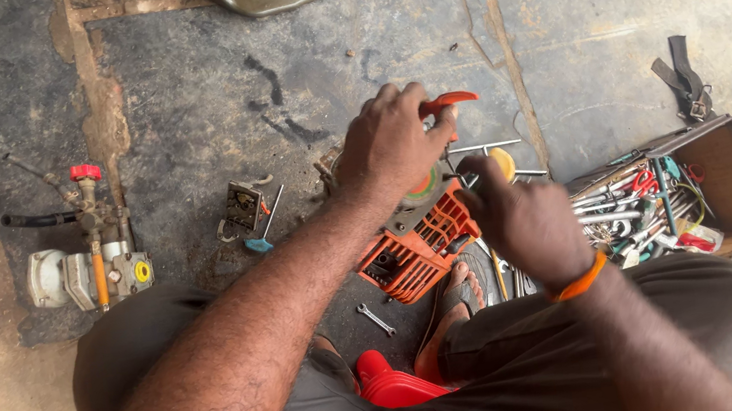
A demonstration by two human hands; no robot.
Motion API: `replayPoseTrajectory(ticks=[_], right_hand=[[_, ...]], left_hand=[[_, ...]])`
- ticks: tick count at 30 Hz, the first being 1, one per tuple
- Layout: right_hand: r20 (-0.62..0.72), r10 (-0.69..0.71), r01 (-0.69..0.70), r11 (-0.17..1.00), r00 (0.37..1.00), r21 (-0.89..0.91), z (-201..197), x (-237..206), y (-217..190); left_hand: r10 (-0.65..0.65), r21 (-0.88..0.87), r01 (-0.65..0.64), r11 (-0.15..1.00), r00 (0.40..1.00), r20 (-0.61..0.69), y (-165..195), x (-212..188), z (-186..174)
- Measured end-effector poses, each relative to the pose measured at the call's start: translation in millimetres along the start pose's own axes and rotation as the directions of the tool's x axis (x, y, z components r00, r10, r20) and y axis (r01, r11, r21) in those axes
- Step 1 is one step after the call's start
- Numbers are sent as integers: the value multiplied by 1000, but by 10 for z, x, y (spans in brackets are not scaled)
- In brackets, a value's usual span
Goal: The person sits on the floor and uses a T-handle wrench to tighten a bolt on the top of a small orange engine. The person holds the engine steady with the left hand while turning the wrench with the right hand.
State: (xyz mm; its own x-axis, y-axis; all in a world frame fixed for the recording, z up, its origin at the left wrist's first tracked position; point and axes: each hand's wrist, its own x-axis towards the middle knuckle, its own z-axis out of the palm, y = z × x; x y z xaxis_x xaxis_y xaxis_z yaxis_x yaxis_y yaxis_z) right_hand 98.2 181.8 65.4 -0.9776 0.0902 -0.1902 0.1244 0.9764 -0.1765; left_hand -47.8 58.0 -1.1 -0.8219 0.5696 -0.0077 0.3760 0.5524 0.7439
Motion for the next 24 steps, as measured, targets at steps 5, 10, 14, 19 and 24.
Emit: replayPoseTrajectory(ticks=[5, 10, 14, 19, 24], right_hand=[[-103, -96, 132, 888, 990, 441, 230, -100, -253], [91, 54, -104, 673, 994, 733, 153, -12, -155], [135, 104, -167, 429, 985, 888, 190, 40, -101], [114, 126, -147, 294, 986, 945, 267, 23, -4], [144, 143, -198, 514, 979, 835, 39, 42, 241]], left_hand=[[27, 19, -25, 1000, 991, -128, -11, -1, 60], [14, -4, -15, 1000, 996, -84, -5, -33, 18], [36, 18, -34, 999, 994, -108, 13, -39, 1], [14, 25, -13, 1000, 998, -66, 20, -16, 21], [14, 24, -13, 1000, 999, -38, 10, -31, -13]])
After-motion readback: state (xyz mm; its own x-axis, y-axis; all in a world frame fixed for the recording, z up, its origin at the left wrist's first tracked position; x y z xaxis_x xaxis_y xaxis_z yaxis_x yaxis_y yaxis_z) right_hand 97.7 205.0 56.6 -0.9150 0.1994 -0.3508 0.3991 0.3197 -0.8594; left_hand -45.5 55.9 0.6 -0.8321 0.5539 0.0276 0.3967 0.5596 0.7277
